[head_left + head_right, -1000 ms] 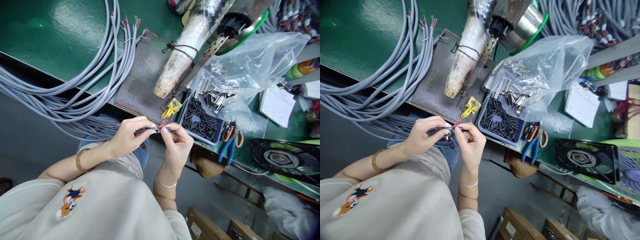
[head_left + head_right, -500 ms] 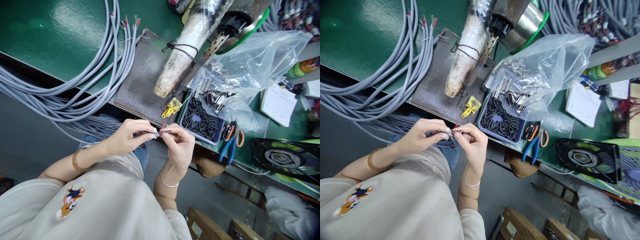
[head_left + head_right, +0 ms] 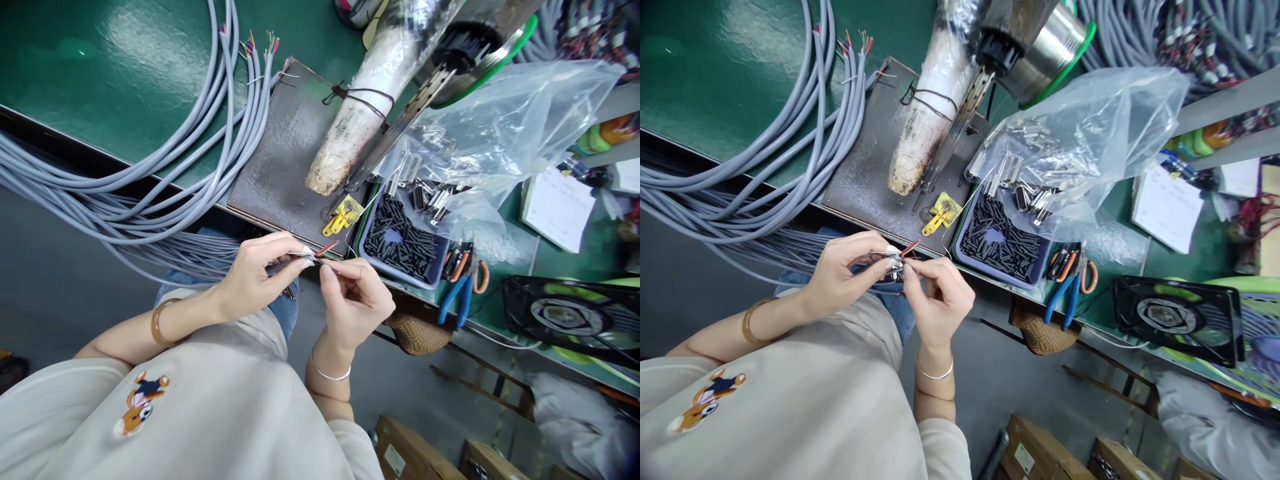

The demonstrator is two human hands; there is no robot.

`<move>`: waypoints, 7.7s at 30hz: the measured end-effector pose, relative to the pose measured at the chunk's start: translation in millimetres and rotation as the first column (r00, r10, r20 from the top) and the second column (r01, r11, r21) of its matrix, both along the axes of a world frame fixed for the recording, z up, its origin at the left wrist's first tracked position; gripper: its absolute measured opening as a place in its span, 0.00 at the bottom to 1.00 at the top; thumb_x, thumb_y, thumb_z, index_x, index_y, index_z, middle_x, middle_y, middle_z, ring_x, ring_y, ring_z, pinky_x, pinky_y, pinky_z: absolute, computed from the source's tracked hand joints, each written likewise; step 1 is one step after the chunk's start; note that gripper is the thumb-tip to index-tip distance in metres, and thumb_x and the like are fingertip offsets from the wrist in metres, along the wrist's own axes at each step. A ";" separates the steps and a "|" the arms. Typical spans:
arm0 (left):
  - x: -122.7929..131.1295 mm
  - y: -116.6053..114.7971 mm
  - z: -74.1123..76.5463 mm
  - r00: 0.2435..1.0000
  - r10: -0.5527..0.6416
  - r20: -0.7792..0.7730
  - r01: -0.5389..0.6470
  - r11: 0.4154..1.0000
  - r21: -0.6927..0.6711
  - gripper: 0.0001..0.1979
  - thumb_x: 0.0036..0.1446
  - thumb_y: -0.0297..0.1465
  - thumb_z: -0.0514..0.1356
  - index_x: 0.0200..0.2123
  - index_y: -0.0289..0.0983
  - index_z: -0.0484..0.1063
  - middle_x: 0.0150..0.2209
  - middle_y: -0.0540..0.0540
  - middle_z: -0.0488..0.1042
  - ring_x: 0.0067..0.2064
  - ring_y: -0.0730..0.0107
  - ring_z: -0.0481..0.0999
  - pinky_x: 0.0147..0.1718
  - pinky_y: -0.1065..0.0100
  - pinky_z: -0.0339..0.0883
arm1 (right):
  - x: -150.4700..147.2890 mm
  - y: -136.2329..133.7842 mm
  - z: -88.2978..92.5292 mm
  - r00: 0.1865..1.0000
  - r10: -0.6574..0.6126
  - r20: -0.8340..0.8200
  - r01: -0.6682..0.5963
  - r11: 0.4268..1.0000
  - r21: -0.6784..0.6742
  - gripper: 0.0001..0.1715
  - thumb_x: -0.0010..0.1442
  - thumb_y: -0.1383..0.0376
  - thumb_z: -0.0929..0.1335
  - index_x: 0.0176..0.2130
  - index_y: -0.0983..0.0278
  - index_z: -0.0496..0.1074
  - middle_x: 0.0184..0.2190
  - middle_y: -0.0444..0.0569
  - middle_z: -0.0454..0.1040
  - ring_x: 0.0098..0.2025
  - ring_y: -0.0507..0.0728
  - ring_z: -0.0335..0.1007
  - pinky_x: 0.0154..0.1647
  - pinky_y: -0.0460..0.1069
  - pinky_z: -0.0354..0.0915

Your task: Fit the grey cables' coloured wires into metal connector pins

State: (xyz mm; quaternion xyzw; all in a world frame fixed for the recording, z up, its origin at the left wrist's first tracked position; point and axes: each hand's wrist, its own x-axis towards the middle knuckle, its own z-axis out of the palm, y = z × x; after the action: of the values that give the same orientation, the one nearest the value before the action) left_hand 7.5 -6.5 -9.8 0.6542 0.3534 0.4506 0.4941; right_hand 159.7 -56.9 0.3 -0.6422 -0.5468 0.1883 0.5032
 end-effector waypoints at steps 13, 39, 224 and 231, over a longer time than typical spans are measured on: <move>3.0 6.1 2.6 0.962 -0.046 0.269 0.136 0.934 -0.329 0.06 0.55 0.28 0.66 0.37 0.33 0.78 0.34 0.46 0.79 0.34 0.74 0.78 0.34 0.74 0.73 | -1.0 3.1 4.8 0.978 0.026 -0.207 -0.048 0.994 -0.100 0.11 0.63 0.59 0.71 0.30 0.61 0.75 0.23 0.40 0.65 0.24 0.48 0.55 0.24 0.47 0.53; 3.5 7.8 7.0 0.931 0.076 0.357 0.102 0.886 -0.453 0.09 0.54 0.30 0.68 0.33 0.35 0.70 0.24 0.53 0.73 0.21 0.82 0.70 0.21 0.78 0.66 | -13.0 4.5 6.0 0.997 0.072 -0.010 -0.072 0.993 -0.092 0.11 0.64 0.62 0.69 0.30 0.61 0.73 0.23 0.40 0.68 0.22 0.48 0.54 0.24 0.47 0.54; -2.2 27.9 6.8 0.855 -0.186 0.484 0.489 0.601 -0.632 0.13 0.47 0.30 0.72 0.29 0.33 0.71 0.34 0.47 0.79 0.17 0.87 0.64 0.15 0.78 0.61 | 23.9 13.7 14.0 0.926 0.249 -0.284 -0.258 0.966 0.004 0.10 0.60 0.69 0.74 0.30 0.62 0.70 0.37 0.44 0.81 0.31 0.49 0.77 0.29 0.44 0.74; -0.2 24.6 5.8 0.931 0.015 0.365 0.216 0.784 -0.582 0.11 0.52 0.28 0.69 0.29 0.34 0.68 0.30 0.50 0.77 0.17 0.88 0.61 0.15 0.80 0.56 | 18.8 11.8 9.0 0.985 0.044 -0.169 -0.018 0.988 0.153 0.10 0.60 0.70 0.72 0.31 0.61 0.68 0.37 0.45 0.78 0.36 0.53 0.79 0.34 0.50 0.80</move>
State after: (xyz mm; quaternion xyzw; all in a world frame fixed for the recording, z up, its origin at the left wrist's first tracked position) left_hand 7.2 18.1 -4.0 0.3857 0.3508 0.3928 0.7576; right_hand 178.5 -45.2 9.3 -0.5748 -0.5242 0.2089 0.5926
